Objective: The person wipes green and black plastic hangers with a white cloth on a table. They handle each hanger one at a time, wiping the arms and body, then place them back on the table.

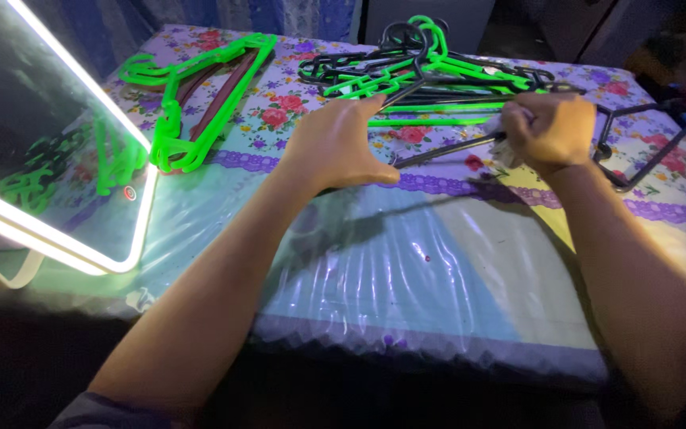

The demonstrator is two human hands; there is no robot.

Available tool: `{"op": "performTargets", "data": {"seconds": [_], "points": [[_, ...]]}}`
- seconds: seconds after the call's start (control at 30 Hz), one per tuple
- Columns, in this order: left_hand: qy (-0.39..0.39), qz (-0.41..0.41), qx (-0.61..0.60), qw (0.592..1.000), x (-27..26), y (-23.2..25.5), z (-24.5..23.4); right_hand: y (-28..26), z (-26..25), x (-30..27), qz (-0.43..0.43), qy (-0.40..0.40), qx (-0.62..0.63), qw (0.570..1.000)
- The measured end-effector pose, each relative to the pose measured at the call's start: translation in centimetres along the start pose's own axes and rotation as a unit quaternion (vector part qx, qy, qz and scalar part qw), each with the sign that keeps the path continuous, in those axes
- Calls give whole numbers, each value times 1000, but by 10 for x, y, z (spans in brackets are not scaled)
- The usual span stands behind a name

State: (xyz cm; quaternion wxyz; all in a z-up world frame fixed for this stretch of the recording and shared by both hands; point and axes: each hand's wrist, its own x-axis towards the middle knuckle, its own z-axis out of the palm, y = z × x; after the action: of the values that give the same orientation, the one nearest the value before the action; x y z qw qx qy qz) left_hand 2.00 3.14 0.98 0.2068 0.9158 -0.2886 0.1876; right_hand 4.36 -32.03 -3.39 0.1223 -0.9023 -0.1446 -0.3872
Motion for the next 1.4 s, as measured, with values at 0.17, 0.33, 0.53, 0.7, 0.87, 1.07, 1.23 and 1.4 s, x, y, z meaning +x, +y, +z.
{"op": "performTargets", "data": {"seconds": [0.17, 0.33, 0.53, 0.7, 0.87, 1.07, 1.23, 1.4], "points": [[13, -26, -34, 999, -5, 19, 17, -52, 7, 7, -85, -8, 61, 995], [1, -46, -38, 998, -4, 23, 31, -116, 28, 3, -184, -59, 30, 981], [19, -4, -8, 1000, -3, 14, 30, -104, 32, 5, -172, -61, 46, 982], [13, 46, 49, 998, -2, 3, 5, -38, 5, 0, -3, 27, 3, 1000], [20, 66, 99, 993, -2, 0, 1, -9, -7, -9, 68, 36, -60, 995], [94, 55, 46, 993, -4, 21, 10, -47, 5, 3, 14, 26, -17, 999], [68, -32, 37, 996, -11, 40, 33, -121, 28, 9, -168, -61, -12, 984], [104, -35, -2, 994, -9, 26, 33, -154, 14, 12, -210, -15, 81, 974]]}}
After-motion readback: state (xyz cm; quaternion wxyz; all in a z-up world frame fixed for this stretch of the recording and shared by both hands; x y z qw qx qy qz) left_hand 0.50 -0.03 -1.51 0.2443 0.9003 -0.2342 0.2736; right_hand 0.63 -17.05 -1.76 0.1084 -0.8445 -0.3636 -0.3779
